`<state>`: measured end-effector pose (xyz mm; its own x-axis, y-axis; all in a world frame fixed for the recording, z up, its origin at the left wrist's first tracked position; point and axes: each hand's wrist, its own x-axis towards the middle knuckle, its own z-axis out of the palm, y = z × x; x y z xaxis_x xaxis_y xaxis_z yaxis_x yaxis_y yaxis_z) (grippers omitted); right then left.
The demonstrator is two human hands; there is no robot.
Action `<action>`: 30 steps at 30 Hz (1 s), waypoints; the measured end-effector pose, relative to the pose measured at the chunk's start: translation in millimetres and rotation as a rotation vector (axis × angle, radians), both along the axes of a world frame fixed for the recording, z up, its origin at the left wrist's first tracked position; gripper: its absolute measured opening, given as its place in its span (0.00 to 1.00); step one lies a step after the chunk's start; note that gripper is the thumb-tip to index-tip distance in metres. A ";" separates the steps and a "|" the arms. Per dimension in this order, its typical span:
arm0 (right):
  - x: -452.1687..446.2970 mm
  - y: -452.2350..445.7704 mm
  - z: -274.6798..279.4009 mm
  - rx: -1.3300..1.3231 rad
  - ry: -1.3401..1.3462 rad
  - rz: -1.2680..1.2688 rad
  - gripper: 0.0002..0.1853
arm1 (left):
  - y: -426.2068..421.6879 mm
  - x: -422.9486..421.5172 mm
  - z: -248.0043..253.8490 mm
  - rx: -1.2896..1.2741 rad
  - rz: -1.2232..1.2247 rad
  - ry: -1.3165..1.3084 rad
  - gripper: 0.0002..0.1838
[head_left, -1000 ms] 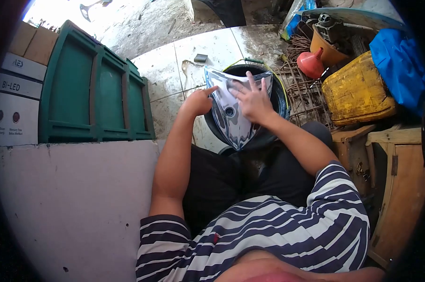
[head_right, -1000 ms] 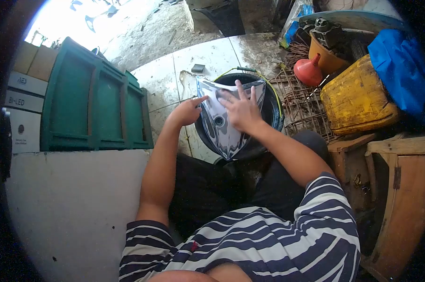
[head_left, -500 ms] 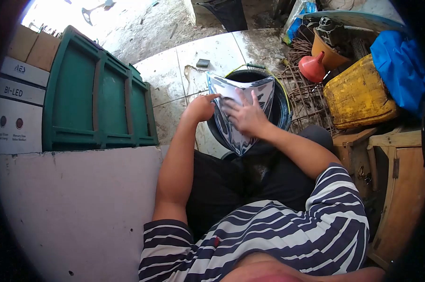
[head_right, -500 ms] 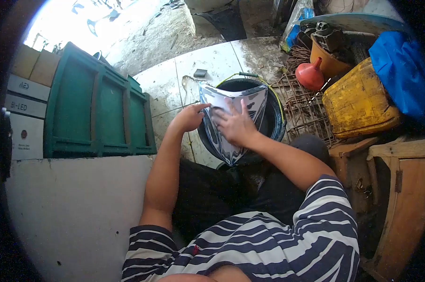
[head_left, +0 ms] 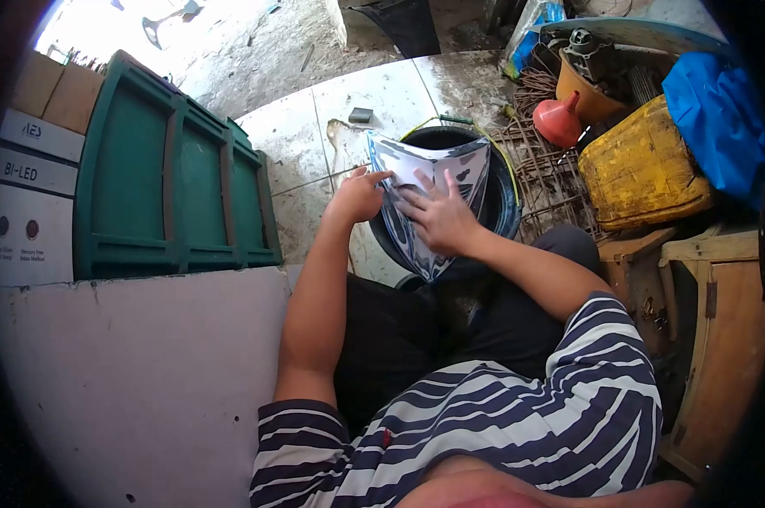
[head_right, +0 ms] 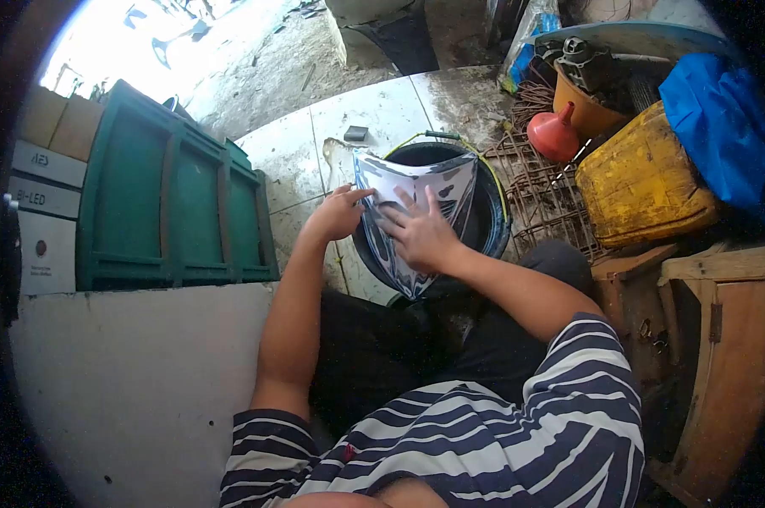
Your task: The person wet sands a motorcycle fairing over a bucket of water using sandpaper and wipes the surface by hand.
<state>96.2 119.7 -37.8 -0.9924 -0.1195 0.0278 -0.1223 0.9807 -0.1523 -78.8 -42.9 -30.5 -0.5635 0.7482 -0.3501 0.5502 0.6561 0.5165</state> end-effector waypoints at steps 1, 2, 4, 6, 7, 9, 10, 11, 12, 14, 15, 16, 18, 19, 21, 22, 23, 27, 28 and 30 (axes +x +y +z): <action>-4.3 4.9 2.9 0.003 0.029 -0.027 0.26 | -0.2 0.0 3.2 -0.003 -0.015 -0.010 0.26; -9.1 10.5 5.9 0.006 0.057 -0.051 0.26 | -2.0 0.7 3.7 -0.006 -0.027 -0.020 0.26; -14.4 17.8 8.9 0.012 0.031 -0.126 0.27 | -6.3 -0.3 -4.7 0.015 -0.012 -0.023 0.26; -12.4 12.4 10.7 0.036 0.019 -0.111 0.27 | -4.8 -2.5 -10.0 0.048 0.003 -0.021 0.26; -5.3 0.6 11.1 0.018 -0.048 -0.031 0.29 | -3.7 -3.2 -9.5 0.044 0.005 -0.012 0.26; 8.3 -10.0 0.7 0.002 -0.012 0.071 0.32 | -3.2 -1.4 -8.0 0.028 0.004 0.003 0.26; 11.0 -9.1 -2.1 -0.009 0.016 0.112 0.33 | -2.6 -1.2 -6.2 0.028 0.006 -0.004 0.26; 9.5 -3.7 -4.3 -0.014 0.054 0.034 0.34 | -2.9 -0.7 -4.5 0.026 0.010 -0.012 0.26; 3.5 4.9 -4.0 -0.017 0.093 -0.040 0.34 | -4.0 -0.2 -3.0 0.026 0.017 -0.021 0.26; -1.5 10.1 -3.4 -0.016 0.130 -0.097 0.35 | -5.6 -2.9 -7.4 0.025 -0.013 0.017 0.26; 0.6 8.0 -4.0 -0.013 0.126 -0.082 0.36 | -4.8 -2.9 -11.0 0.027 -0.028 0.034 0.26; 3.6 3.4 -1.9 -0.013 0.124 -0.070 0.36 | -3.9 -2.8 -14.1 0.029 -0.022 0.027 0.26; 9.2 -4.2 5.0 -0.020 0.014 -0.010 0.36 | -3.8 -4.8 -15.4 0.026 -0.012 0.019 0.25; 7.3 -3.5 8.8 -0.012 -0.010 -0.006 0.36 | -3.9 -6.0 -14.7 0.032 -0.005 0.024 0.25; 1.9 4.4 7.8 -0.035 0.083 -0.072 0.35 | -4.7 -2.5 -14.7 0.042 0.007 0.020 0.25; -0.8 9.4 7.1 -0.021 0.102 -0.103 0.35 | -4.2 -2.7 -13.0 0.038 -0.001 0.025 0.25; -1.6 13.3 6.7 -0.005 0.118 -0.132 0.35 | -4.2 -2.6 -11.3 0.035 -0.007 0.028 0.25; 12.2 -7.9 7.3 -0.047 0.056 -0.018 0.35 | -4.2 -3.2 -13.7 0.004 -0.050 0.076 0.26; 12.6 -11.8 6.9 -0.052 0.021 0.026 0.35 | -4.1 -4.3 -11.2 -0.008 -0.063 0.077 0.26; -0.4 4.7 4.2 -0.043 0.100 -0.056 0.35 | -4.7 -1.8 -7.9 -0.034 -0.091 0.069 0.26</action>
<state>95.8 124.4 -33.6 -0.9895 -0.0609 0.1313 -0.0846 0.9793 -0.1837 -80.6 -47.6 -38.4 -0.5175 0.7855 -0.3393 0.6416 0.6186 0.4535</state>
